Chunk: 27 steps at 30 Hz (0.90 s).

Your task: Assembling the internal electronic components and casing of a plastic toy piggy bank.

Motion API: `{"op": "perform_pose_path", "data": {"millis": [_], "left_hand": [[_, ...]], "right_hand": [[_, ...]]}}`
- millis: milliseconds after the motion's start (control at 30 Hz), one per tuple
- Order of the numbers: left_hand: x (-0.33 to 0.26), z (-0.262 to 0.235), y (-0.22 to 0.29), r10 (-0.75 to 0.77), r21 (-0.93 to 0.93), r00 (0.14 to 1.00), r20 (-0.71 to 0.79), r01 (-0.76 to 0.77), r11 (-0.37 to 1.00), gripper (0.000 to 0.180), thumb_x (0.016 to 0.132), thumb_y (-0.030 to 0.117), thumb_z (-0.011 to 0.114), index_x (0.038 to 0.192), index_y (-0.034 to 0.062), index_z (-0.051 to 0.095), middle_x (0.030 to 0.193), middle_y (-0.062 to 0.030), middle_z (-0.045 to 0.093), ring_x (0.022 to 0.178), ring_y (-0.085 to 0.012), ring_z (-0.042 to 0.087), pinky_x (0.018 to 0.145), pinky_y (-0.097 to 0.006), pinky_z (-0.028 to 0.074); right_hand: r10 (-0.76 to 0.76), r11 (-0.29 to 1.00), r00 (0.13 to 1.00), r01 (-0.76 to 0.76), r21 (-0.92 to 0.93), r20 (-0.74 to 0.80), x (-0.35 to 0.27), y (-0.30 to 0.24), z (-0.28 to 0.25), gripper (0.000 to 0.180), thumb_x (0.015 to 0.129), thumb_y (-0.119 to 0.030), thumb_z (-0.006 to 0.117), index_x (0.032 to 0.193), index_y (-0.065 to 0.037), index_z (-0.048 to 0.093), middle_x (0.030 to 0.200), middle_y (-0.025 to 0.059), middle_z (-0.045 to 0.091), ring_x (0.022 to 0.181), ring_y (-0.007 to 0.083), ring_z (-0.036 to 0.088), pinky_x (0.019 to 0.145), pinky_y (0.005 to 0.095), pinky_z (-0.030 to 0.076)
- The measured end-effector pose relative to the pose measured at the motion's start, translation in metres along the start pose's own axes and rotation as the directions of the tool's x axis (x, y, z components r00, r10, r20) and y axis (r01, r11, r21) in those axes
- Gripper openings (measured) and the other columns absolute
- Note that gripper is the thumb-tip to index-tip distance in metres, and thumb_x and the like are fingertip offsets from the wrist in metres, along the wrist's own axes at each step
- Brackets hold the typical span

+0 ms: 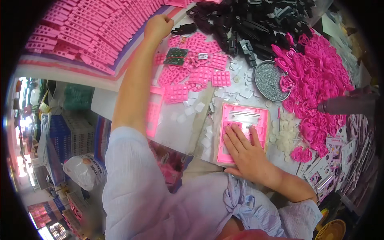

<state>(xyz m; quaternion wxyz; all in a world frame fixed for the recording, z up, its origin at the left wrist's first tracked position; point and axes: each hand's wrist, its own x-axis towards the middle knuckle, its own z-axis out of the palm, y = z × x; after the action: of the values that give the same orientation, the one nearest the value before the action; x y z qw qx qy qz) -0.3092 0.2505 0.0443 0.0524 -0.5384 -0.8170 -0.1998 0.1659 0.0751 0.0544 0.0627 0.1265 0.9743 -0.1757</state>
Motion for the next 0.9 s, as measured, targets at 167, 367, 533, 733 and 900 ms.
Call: {"op": "perform_pose_path", "data": {"millis": [167, 367, 533, 733, 900], "left_hand": [[-0.022, -0.023, 0.014, -0.094, 0.240, 0.867, 0.490, -0.031, 0.970, 0.046, 0.083, 0.045, 0.073, 0.099, 0.0019, 0.076, 0.087, -0.0165, 0.075, 0.078, -0.0270, 0.072, 0.075, -0.039, 0.055], [-0.090, -0.042, 0.014, -0.030, -0.236, 0.937, 0.347, 0.118, 0.965, 0.030, 0.083, 0.026, 0.078, 0.093, -0.0012, 0.069, 0.079, -0.0103, 0.068, 0.071, -0.0202, 0.066, 0.068, -0.031, 0.052], [-0.158, -0.077, 0.111, 0.378, -0.288, 0.736, -0.562, -0.602, 0.744, 0.019, 0.076, -0.001, 0.074, 0.092, 0.0044, 0.065, 0.088, -0.0101, 0.067, 0.082, -0.0266, 0.066, 0.075, -0.037, 0.050], [-0.245, -0.073, 0.151, 0.597, -0.265, 0.650, -0.471, -0.750, 0.607, 0.034, 0.067, -0.014, 0.068, 0.096, 0.0045, 0.063, 0.108, -0.0133, 0.063, 0.105, -0.0326, 0.062, 0.084, -0.041, 0.048], [-0.286, -0.077, 0.157, 0.066, -0.955, 0.972, -0.227, -0.235, 0.181, 0.042, 0.082, -0.007, 0.066, 0.123, -0.0024, 0.057, 0.127, -0.0114, 0.058, 0.125, -0.0265, 0.053, 0.113, -0.041, 0.039]], "right_hand": [[-0.004, 0.994, 0.992, 0.018, 0.112, -0.126, -0.005, 0.008, 0.003, 0.089, 0.080, -0.047, 0.075, 0.150, -0.002, 0.042, 0.161, 0.0207, 0.033, 0.151, 0.0381, 0.027, 0.117, 0.0643, 0.023], [0.006, 0.984, 0.946, 0.051, 0.168, -0.323, -0.003, 0.007, -0.012, 0.073, 0.082, -0.036, 0.076, 0.144, -0.008, 0.051, 0.151, 0.0199, 0.046, 0.140, 0.0416, 0.041, 0.111, 0.0590, 0.037], [0.306, 0.593, 0.834, 0.210, 0.777, -0.459, 0.010, 0.032, -0.029, 0.055, 0.092, -0.028, 0.066, 0.141, -0.007, 0.054, 0.132, 0.0108, 0.060, 0.119, 0.0244, 0.056, 0.096, 0.0387, 0.049], [0.705, -0.159, 0.678, 0.436, 0.886, -0.207, 0.077, 0.031, -0.047, 0.028, 0.099, -0.024, 0.063, 0.113, 0.000, 0.063, 0.094, 0.0039, 0.066, 0.072, 0.0117, 0.061, 0.063, 0.0249, 0.047], [0.552, 0.026, 0.757, 0.403, 0.915, -0.350, 0.040, 0.036, -0.056, 0.016, 0.096, -0.012, 0.067, 0.105, 0.001, 0.064, 0.082, 0.0047, 0.067, 0.060, 0.0088, 0.059, 0.050, 0.0233, 0.043]]}}
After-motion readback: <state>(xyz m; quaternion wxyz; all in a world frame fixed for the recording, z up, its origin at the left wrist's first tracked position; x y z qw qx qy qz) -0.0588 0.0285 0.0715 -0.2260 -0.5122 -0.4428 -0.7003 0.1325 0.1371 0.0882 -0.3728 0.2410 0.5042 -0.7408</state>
